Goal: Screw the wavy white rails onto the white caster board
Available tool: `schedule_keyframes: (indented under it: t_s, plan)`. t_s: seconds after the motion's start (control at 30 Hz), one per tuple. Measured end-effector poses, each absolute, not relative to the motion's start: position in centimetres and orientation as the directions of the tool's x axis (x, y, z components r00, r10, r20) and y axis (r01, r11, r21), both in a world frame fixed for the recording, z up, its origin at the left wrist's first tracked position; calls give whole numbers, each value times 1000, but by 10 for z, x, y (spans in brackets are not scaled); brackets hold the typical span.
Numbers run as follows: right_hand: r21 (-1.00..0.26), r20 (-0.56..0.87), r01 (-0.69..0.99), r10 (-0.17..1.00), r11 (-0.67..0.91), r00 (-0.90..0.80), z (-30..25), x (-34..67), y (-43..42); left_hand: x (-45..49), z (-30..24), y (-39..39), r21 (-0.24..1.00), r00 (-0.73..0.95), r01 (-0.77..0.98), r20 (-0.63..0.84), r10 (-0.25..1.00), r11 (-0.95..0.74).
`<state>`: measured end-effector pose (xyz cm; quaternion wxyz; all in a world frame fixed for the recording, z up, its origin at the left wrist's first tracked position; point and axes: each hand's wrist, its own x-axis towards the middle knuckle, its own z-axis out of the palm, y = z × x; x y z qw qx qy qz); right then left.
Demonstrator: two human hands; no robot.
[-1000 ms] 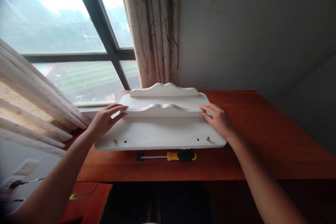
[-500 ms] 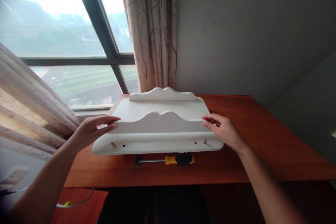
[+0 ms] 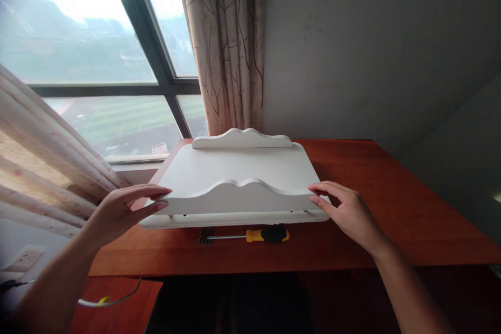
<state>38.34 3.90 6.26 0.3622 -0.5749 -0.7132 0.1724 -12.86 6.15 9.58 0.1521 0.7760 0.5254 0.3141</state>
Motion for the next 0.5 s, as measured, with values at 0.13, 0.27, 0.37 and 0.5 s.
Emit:
schedule_keyframes:
  t_s: [0.13, 0.27, 0.37, 0.5]
  plan:
    - [-637, 350, 711, 934, 297, -76, 64, 381, 34, -128, 93, 59, 562, 231, 723, 353, 907, -403]
    - [-628, 370, 716, 926, 304, -69, 63, 380, 32, -129, 91, 57, 559, 224, 723, 365, 903, -405]
    - [-617, 393, 724, 918, 310, -58, 61, 379, 30, -129, 92, 54, 554, 233, 725, 362, 902, -410]
    - [-585, 438, 739, 897, 335, -60, 59, 379, 25, -127, 94, 47, 545, 230, 728, 378, 897, -416]
